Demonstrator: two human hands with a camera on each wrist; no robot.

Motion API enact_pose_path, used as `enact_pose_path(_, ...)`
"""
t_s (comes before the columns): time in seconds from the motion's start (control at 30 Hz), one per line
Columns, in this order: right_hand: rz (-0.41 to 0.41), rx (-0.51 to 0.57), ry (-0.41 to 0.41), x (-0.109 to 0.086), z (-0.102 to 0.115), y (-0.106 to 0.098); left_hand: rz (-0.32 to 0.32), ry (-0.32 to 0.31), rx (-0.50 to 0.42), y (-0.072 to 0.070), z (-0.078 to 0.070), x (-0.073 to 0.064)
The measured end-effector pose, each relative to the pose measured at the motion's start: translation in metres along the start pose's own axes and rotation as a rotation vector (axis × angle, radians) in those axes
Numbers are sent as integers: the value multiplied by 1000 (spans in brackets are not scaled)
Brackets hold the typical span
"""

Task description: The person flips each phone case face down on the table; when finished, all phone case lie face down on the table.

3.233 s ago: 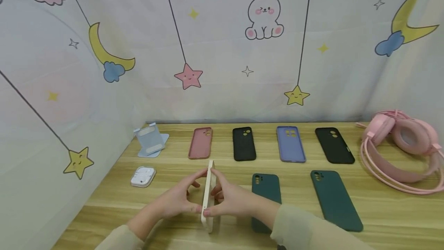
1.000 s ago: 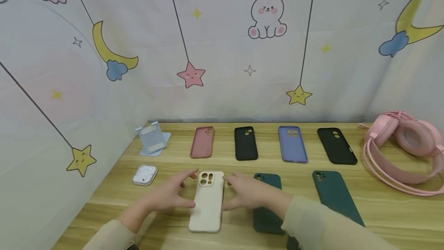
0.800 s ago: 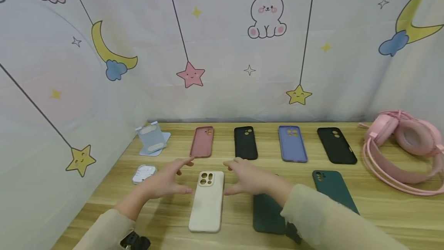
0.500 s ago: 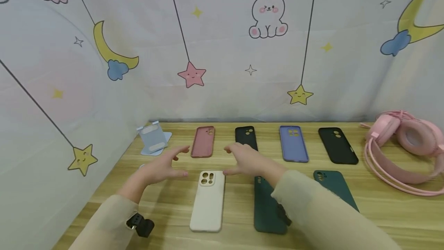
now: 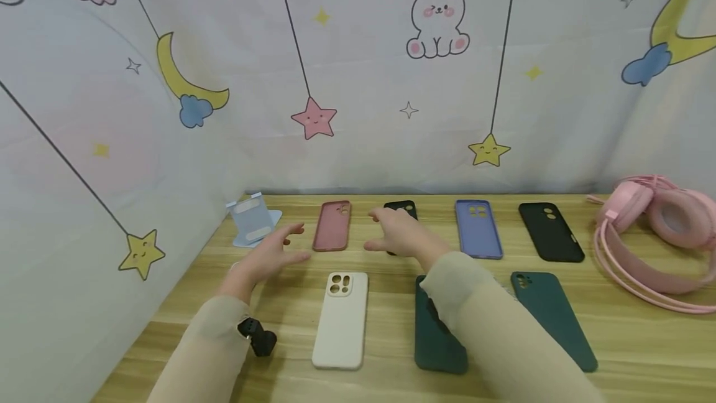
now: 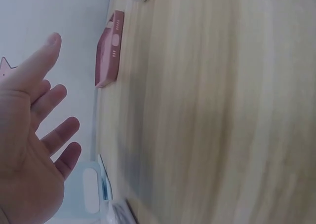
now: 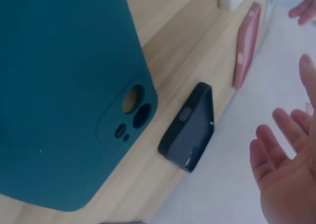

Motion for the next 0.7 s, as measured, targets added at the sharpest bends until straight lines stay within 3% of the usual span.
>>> enact_pose_path(0.33,-2,20,52,19,-6,1,-16,-29,43,-2,-1,23)
enact_pose_path(0.7,-54,178,-24,47,11,20,-23,-37,26,-4,-13,34)
Point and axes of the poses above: each hand's wrist, its own x-axis towards the middle knuckle, its own y-axis out of the palm, z = x × y, the point moved 3 cm from there along x, towards the middle knuckle, and after that the axes turned 10 degrees about z, right-handed, at the moved point
